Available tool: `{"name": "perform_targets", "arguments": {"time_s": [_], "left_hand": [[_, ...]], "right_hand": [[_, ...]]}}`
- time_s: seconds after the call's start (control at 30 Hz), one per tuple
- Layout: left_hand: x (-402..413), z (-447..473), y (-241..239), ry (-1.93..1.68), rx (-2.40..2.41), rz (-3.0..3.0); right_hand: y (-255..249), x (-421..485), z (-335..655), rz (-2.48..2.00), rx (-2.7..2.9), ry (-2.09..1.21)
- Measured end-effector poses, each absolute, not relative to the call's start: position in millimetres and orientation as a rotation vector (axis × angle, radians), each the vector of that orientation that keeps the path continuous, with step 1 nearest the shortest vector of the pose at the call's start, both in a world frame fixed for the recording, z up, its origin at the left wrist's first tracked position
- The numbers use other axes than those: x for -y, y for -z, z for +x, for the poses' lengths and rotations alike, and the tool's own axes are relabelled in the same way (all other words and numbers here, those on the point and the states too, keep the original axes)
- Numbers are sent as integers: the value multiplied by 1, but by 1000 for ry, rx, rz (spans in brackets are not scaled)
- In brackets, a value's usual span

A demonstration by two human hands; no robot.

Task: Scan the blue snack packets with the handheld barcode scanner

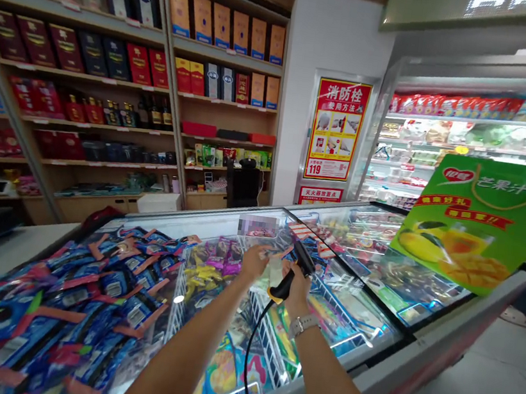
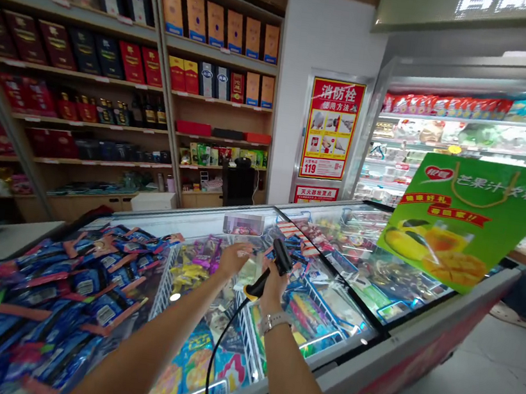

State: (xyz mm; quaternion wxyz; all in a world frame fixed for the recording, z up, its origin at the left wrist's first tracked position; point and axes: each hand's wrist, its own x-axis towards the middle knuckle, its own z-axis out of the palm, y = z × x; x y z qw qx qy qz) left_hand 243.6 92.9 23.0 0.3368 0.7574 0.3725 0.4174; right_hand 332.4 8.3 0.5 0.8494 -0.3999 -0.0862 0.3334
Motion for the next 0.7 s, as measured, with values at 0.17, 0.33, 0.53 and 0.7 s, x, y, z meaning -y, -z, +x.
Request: {"name": "perform_targets", "arguments": {"time_s": [0.17, 0.33, 0.53, 0.7], "left_hand": [[-82, 142, -57, -1210, -1061, 2000], [-62, 31, -100, -1429, -1328, 2091], [-30, -95, -130, -1411, -1835, 2045], [-6, -167, -117, -1182, -2102, 2080]], "right_hand": [[-19, -6, 274, -771, 315, -941], [-50, -2, 173, -687, 515, -1234], [-80, 9, 60, -577, 704, -1506], [-74, 9, 0, -578, 684, -1574]]}}
